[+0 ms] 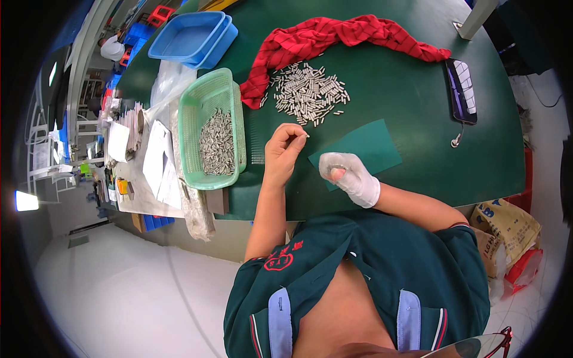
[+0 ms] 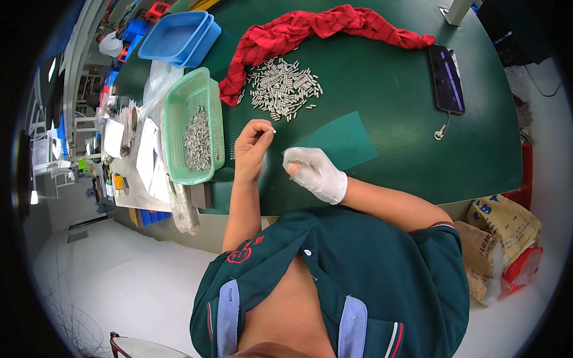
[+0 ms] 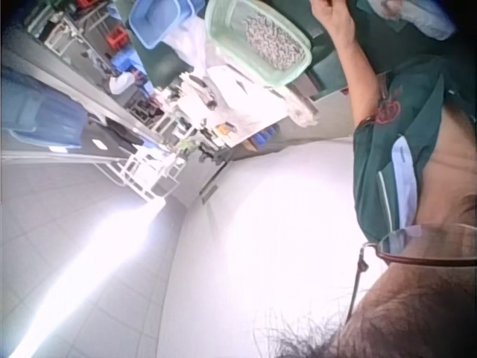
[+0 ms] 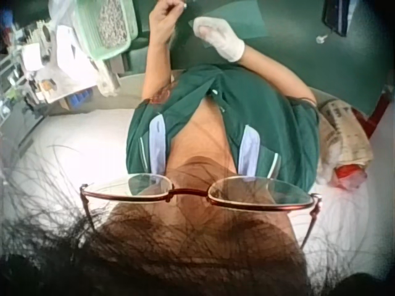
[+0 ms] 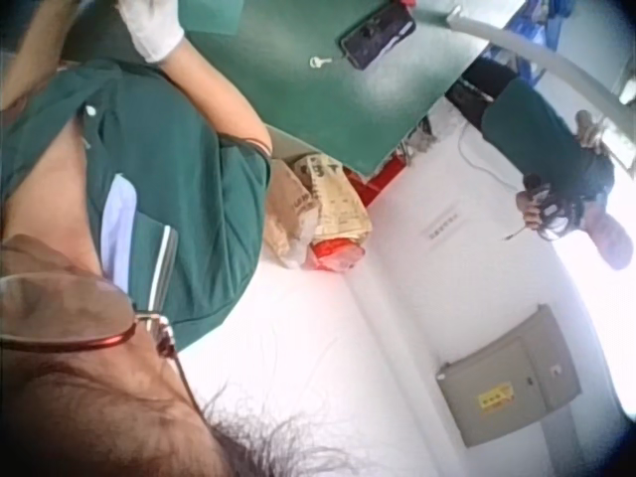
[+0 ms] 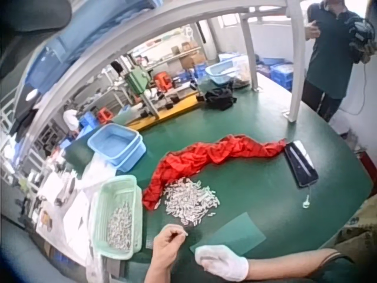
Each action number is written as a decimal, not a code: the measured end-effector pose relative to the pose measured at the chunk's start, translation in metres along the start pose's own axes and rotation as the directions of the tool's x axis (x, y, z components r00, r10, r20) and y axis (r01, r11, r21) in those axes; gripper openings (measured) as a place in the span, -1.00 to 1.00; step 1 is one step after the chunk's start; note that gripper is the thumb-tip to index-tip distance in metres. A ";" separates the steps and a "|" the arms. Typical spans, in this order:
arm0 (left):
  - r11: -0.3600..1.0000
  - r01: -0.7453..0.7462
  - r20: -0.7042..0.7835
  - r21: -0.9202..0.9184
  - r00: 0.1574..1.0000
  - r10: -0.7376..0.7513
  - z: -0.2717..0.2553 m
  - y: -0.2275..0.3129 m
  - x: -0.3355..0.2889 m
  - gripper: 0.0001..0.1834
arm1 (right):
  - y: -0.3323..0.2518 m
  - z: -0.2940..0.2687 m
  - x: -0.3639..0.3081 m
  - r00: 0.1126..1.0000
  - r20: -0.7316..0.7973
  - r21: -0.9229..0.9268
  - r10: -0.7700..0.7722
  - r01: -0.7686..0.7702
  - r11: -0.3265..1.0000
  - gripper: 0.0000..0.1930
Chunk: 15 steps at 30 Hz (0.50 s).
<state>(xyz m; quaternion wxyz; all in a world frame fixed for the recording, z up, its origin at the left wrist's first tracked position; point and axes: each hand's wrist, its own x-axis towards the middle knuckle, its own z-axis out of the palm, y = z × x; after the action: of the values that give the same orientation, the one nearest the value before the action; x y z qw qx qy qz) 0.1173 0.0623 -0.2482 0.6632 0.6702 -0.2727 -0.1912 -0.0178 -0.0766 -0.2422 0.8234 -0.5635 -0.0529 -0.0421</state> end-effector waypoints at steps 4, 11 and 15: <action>0.993 0.000 0.032 -0.117 0.999 0.004 -0.001 0.006 -0.008 -0.95 | 0.007 -0.002 0.003 0.996 -0.029 -0.029 -0.085 0.084 0.996 -0.42; 0.999 0.031 0.002 0.041 1.000 -0.031 0.009 0.012 -0.026 -0.96 | 0.006 -0.009 0.019 0.981 -0.186 0.383 -0.056 0.125 0.915 -0.45; 0.858 0.030 -0.041 0.513 0.999 -0.010 0.032 0.011 -0.047 -0.92 | 0.000 -0.018 0.027 0.974 -0.224 0.513 -0.019 0.134 0.848 -0.44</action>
<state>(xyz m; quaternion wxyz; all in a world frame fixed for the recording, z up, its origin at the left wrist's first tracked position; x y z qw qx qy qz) 0.0597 0.0668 -0.2439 0.4638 0.8288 -0.2946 -0.1061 0.0099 -0.0941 -0.2451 0.9444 -0.3069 0.0024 -0.1183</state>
